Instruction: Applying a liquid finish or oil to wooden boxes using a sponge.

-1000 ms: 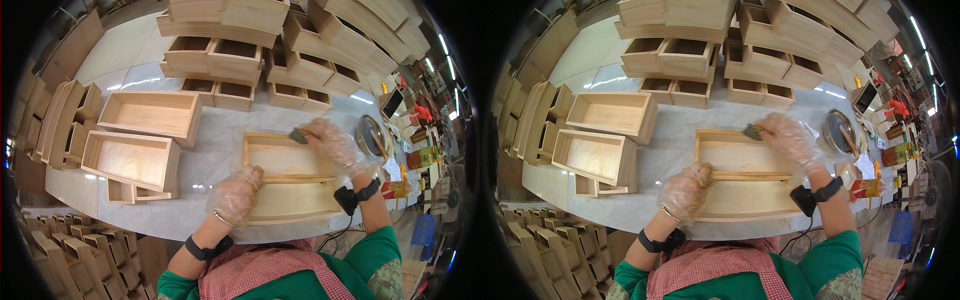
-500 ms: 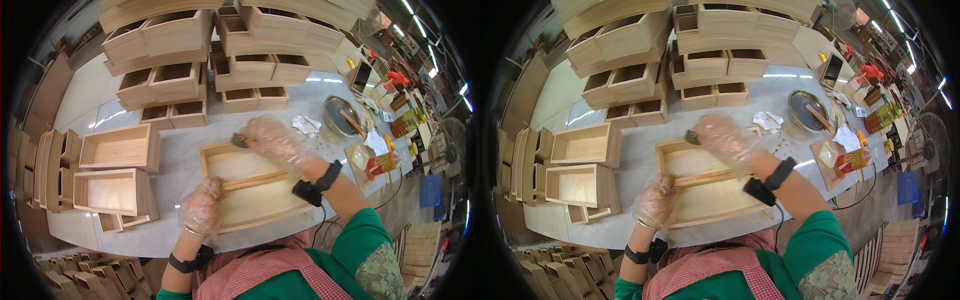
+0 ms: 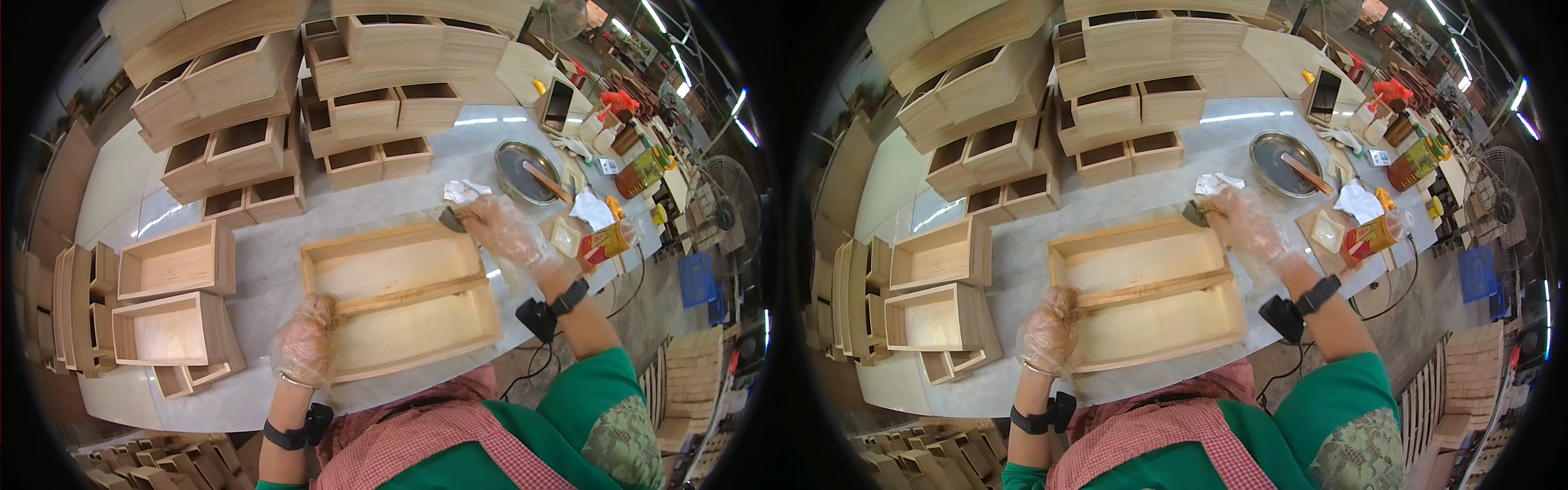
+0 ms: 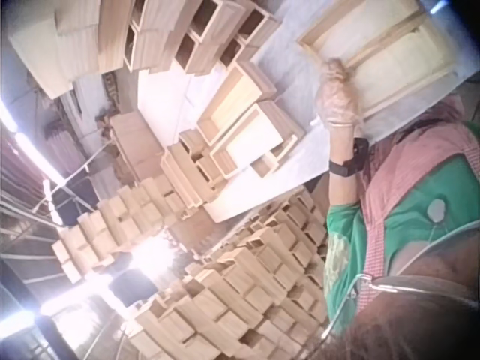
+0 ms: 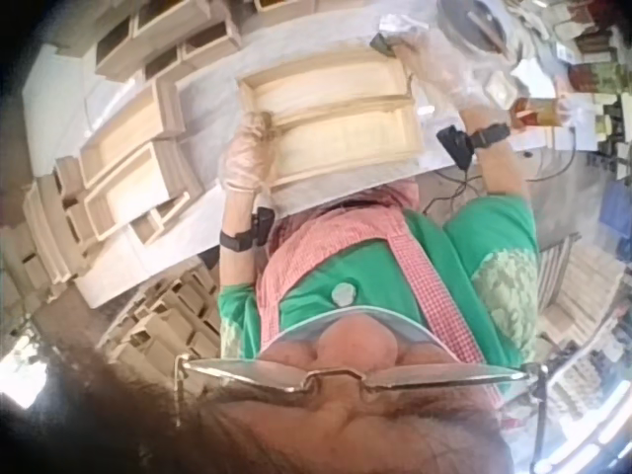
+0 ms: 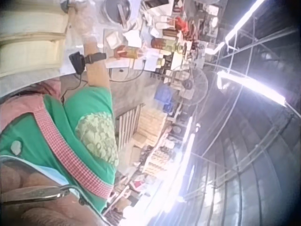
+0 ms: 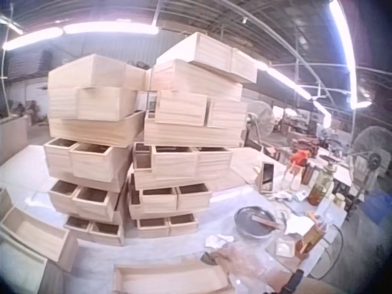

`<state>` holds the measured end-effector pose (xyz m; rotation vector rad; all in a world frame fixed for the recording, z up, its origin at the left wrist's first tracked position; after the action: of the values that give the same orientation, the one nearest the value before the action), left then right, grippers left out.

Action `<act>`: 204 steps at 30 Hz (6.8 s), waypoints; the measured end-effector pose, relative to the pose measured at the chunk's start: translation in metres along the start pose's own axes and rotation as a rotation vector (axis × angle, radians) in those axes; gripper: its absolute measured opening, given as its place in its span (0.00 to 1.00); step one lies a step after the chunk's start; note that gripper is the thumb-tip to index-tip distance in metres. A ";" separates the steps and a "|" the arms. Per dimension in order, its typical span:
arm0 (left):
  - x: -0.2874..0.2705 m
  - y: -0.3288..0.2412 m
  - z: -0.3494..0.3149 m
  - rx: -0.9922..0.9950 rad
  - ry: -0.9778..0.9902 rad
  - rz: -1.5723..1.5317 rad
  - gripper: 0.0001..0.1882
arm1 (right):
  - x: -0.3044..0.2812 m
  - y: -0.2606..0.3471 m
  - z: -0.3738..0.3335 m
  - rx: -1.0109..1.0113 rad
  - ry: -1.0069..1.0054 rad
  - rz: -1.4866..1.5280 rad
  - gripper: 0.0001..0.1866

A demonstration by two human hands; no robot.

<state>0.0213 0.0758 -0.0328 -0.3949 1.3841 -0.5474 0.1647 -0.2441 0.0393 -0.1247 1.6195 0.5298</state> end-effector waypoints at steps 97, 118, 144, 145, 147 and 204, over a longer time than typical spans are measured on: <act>-0.011 0.007 -0.082 0.032 -0.120 -0.498 0.45 | 0.039 0.168 -0.015 -0.675 -0.179 0.128 0.14; 0.024 0.005 -0.085 -0.144 -0.246 -0.698 0.42 | 0.063 0.194 -0.078 -0.865 -0.038 0.196 0.09; -0.011 -0.016 -0.060 0.340 0.007 -0.027 0.20 | 0.026 0.024 -0.187 0.180 -0.227 0.413 0.14; -0.014 -0.017 -0.058 0.355 0.009 -0.028 0.20 | 0.026 0.022 -0.189 0.235 -0.256 0.552 0.14; -0.019 -0.023 -0.056 0.280 0.170 -0.082 0.14 | 0.022 0.023 -0.190 0.298 -0.306 0.692 0.14; 0.042 -0.007 -0.041 -0.116 0.074 -0.628 0.44 | 0.065 0.096 -0.085 -0.331 -0.420 -0.513 0.14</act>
<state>-0.0165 0.0483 -0.0689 -0.9251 1.3577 -1.0021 0.0413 -0.1793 0.0038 -0.6170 1.0257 0.3851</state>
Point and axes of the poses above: each hand's wrist, its own z-axis towards the middle knuckle, its own x-axis out of the palm, y = z × x, the point moved 1 cm from there along z, towards the middle knuckle, and after that the axes turned 6 degrees about -z, right-handed, at the moved point
